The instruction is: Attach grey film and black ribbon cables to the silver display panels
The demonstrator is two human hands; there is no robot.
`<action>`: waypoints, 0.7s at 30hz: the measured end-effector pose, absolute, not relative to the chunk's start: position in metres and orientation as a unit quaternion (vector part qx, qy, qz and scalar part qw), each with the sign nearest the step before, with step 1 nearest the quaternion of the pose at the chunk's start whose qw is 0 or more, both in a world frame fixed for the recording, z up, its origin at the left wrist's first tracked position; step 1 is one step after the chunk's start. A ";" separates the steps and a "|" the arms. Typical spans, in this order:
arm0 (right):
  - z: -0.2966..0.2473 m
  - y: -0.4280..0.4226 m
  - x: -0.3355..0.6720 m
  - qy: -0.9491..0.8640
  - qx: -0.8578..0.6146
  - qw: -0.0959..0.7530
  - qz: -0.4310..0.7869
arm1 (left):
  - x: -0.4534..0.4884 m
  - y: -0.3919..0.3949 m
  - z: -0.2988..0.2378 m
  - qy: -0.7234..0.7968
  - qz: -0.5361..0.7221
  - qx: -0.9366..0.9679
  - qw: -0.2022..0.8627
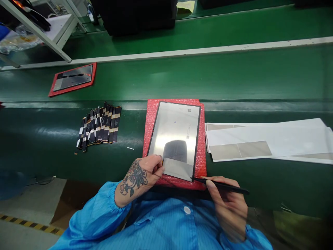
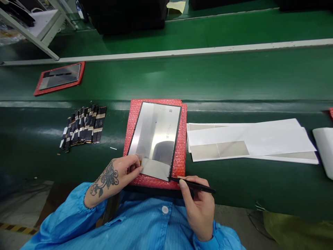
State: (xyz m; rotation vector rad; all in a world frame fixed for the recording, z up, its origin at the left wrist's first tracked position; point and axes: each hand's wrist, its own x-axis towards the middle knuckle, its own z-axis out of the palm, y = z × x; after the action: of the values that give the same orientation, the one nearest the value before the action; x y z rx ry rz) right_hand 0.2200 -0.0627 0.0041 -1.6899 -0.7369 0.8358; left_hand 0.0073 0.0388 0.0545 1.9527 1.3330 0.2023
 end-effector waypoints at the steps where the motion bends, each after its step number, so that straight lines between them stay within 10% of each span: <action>1: 0.004 -0.064 0.220 -0.310 -0.712 0.526 0.347 | 0.007 0.039 0.055 0.531 0.072 0.759 0.369; 15: 0.013 -0.050 0.240 -0.278 -0.667 0.661 0.201 | 0.000 0.028 0.030 0.469 0.196 0.834 0.216; 21: -0.007 -0.055 0.216 -0.711 -0.554 0.392 0.182 | -0.001 0.008 -0.003 0.317 0.151 0.936 0.031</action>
State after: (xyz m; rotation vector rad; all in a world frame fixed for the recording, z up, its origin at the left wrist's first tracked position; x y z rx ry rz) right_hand 0.2156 -0.0553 -0.0068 -1.4066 -1.8063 0.4633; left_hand -0.0006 0.0083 -0.0033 2.8831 0.9756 0.4654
